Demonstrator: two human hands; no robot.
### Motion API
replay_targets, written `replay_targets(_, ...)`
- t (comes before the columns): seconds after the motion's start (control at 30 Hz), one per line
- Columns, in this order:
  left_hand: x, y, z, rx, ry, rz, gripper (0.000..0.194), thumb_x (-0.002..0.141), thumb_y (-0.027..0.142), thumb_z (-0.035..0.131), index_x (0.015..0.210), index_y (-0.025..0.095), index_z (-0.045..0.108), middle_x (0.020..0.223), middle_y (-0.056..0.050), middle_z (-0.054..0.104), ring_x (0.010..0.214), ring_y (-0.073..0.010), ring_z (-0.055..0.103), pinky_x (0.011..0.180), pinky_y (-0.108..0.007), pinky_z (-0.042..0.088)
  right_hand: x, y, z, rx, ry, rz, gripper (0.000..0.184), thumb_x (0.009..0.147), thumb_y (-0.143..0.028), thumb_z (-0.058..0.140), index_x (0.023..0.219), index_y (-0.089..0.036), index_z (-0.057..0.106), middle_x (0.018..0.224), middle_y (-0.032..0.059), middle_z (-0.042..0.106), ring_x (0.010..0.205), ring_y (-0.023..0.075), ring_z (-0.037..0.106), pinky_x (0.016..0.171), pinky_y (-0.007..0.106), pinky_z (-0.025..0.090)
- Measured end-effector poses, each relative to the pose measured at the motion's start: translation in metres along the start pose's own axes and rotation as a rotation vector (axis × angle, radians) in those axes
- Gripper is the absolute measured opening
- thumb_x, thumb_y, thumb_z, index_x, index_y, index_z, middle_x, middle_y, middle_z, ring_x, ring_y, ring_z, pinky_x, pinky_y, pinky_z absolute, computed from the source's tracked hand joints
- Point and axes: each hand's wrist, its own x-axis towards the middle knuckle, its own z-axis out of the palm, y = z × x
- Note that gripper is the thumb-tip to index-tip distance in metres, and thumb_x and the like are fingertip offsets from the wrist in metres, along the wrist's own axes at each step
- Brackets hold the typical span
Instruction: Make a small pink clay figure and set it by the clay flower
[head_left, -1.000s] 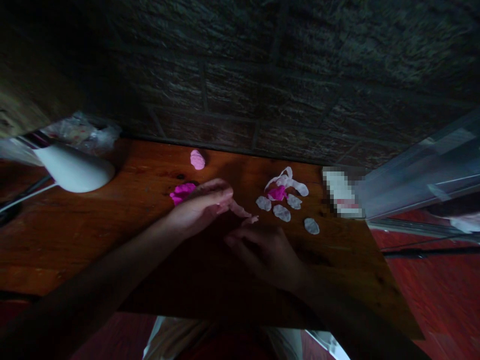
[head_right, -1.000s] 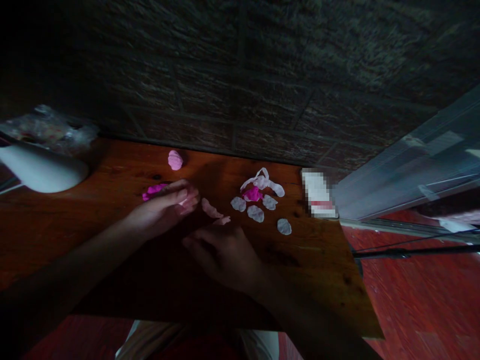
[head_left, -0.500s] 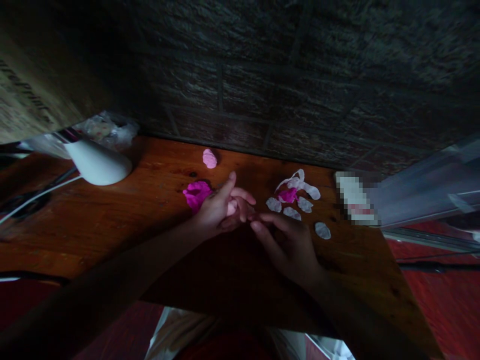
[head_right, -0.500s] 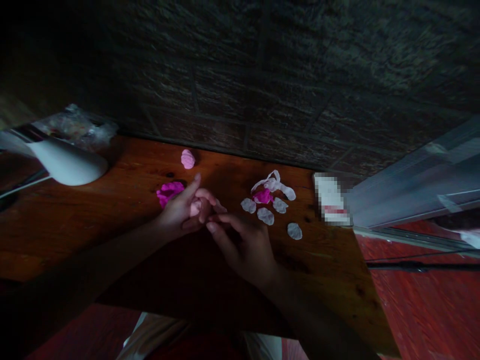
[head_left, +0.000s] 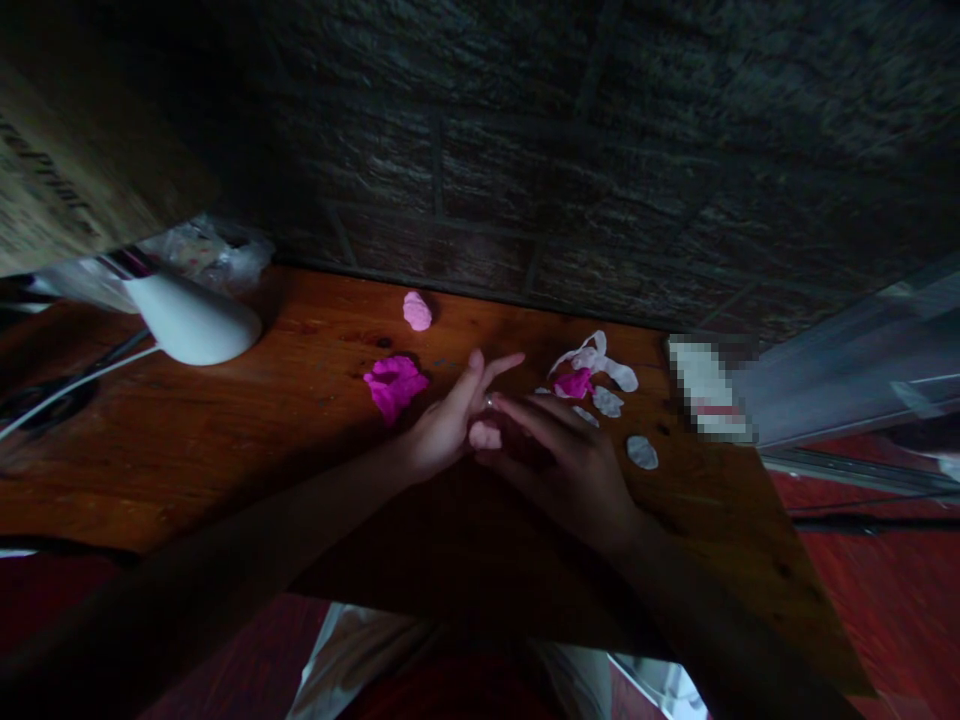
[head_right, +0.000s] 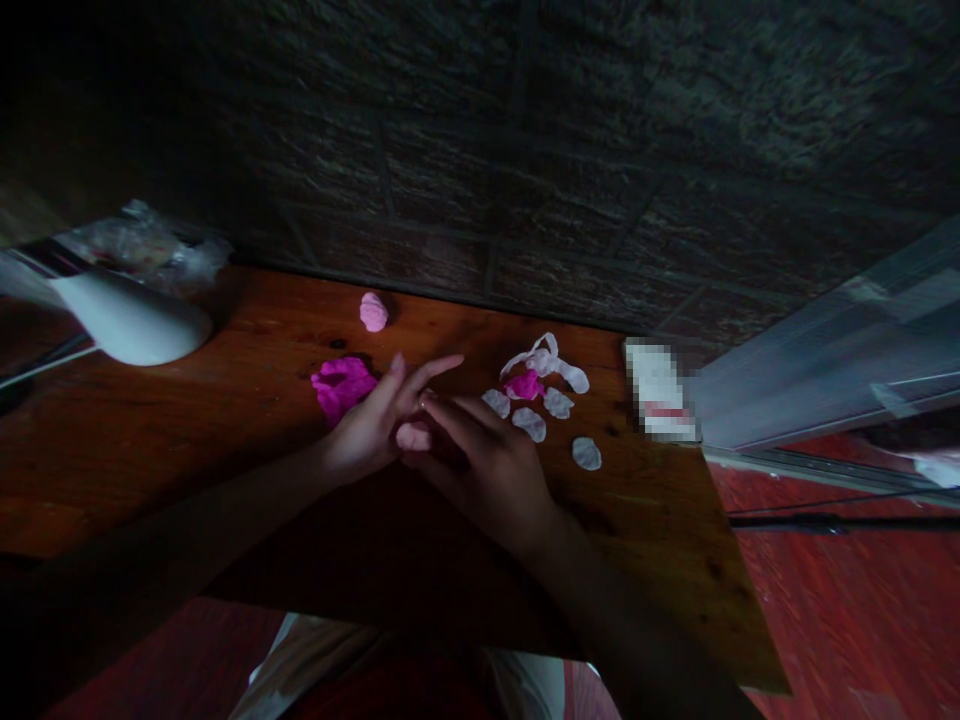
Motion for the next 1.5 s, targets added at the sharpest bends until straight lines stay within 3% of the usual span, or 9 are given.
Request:
replay_targets(0.13, -0.004, -0.001, 0.004, -0.031, 0.038, -0.02, 0.077, 0.098, 0.073, 0.041, 0.157, 0.023, 0.042, 0.088, -0.006, 0.075, 0.074, -0.0193, 0.073, 0.069, -0.029, 0.055, 0.002, 0.003, -0.003, 0.047, -0.086, -0.029, 0.031, 0.096, -0.024, 0.07, 0.126, -0.028, 0.072, 0.117, 0.0093, 0.077, 0.102, 0.0224, 0.075, 0.087, 0.036, 0.062)
replay_targets(0.33, -0.005, 0.012, -0.002, -0.08, 0.06, -0.038, 0.06, 0.096, 0.066, 0.055, 0.14, 0.025, 0.06, 0.103, -0.007, 0.073, 0.074, -0.017, 0.069, 0.057, -0.024, 0.05, 0.003, -0.003, -0.002, 0.145, -0.187, -0.011, 0.033, 0.097, -0.024, 0.067, 0.13, -0.03, 0.068, 0.132, 0.0094, 0.071, 0.128, 0.0263, 0.064, 0.102, 0.044, 0.057)
replay_targets(0.47, -0.002, 0.008, -0.008, -0.043, 0.048, -0.043, 0.048, 0.087, 0.062, 0.071, 0.108, 0.018, 0.074, 0.093, -0.007, 0.075, 0.079, -0.0179, 0.07, 0.069, -0.027, 0.055, 0.001, -0.003, -0.007, 0.117, -0.067, 0.053, 0.03, 0.096, -0.025, 0.07, 0.127, -0.029, 0.068, 0.115, 0.0063, 0.077, 0.095, 0.0204, 0.073, 0.082, 0.033, 0.06)
replay_targets(0.6, -0.004, 0.004, -0.011, 0.197, 0.001, 0.043, 0.047, 0.082, 0.061, 0.078, 0.087, 0.014, 0.076, 0.08, -0.007, 0.074, 0.071, -0.0165, 0.067, 0.066, -0.027, 0.053, 0.0, 0.003, -0.013, 0.062, 0.106, 0.124, 0.038, 0.092, -0.023, 0.074, 0.129, -0.027, 0.07, 0.102, 0.0044, 0.076, 0.068, 0.0149, 0.066, 0.067, 0.031, 0.057)
replay_targets(0.8, -0.01, 0.014, -0.004, 0.4, -0.067, 0.196, 0.036, 0.085, 0.052, 0.078, 0.092, 0.016, 0.079, 0.09, -0.009, 0.078, 0.081, -0.0189, 0.07, 0.073, -0.029, 0.055, 0.0, 0.006, -0.013, 0.162, 0.156, 0.147, 0.031, 0.088, -0.024, 0.078, 0.119, -0.029, 0.076, 0.111, 0.0058, 0.074, 0.071, 0.0145, 0.066, 0.063, 0.03, 0.058)
replay_targets(0.97, -0.011, 0.014, -0.005, 0.481, -0.14, 0.21, 0.025, 0.086, 0.04, 0.076, 0.082, 0.015, 0.074, 0.075, -0.004, 0.069, 0.069, -0.0149, 0.064, 0.065, -0.025, 0.052, -0.001, 0.005, -0.01, 0.201, 0.132, 0.136, 0.023, 0.086, -0.023, 0.081, 0.108, -0.029, 0.077, 0.111, 0.0054, 0.078, 0.083, 0.0191, 0.072, 0.074, 0.035, 0.06)
replay_targets(1.2, -0.013, 0.008, -0.011, 0.733, -0.047, 0.349, 0.023, 0.088, 0.038, 0.073, 0.077, 0.018, 0.074, 0.073, -0.004, 0.072, 0.067, -0.0162, 0.064, 0.061, -0.025, 0.05, -0.004, 0.001, -0.003, 0.252, 0.145, 0.161, 0.023, 0.083, -0.02, 0.083, 0.104, -0.027, 0.075, 0.105, 0.0038, 0.079, 0.078, 0.0162, 0.07, 0.069, 0.03, 0.057)
replay_targets(1.33, -0.01, 0.014, -0.009, 0.651, -0.063, 0.393, 0.019, 0.09, 0.035, 0.07, 0.085, 0.017, 0.076, 0.081, -0.006, 0.077, 0.075, -0.0176, 0.069, 0.069, -0.027, 0.055, 0.001, 0.0, -0.008, 0.375, 0.062, 0.263, 0.045, 0.08, -0.025, 0.087, 0.123, -0.03, 0.073, 0.11, 0.0033, 0.078, 0.082, 0.0168, 0.07, 0.073, 0.032, 0.059)
replay_targets(1.5, -0.005, 0.014, -0.011, 0.527, -0.102, 0.314, 0.029, 0.094, 0.043, 0.067, 0.088, 0.015, 0.076, 0.082, -0.007, 0.076, 0.078, -0.0171, 0.07, 0.075, -0.028, 0.056, 0.004, 0.01, -0.011, 0.684, -0.054, 0.381, 0.034, 0.089, -0.024, 0.079, 0.122, -0.031, 0.075, 0.097, -0.0011, 0.081, 0.076, 0.0147, 0.073, 0.074, 0.033, 0.063)
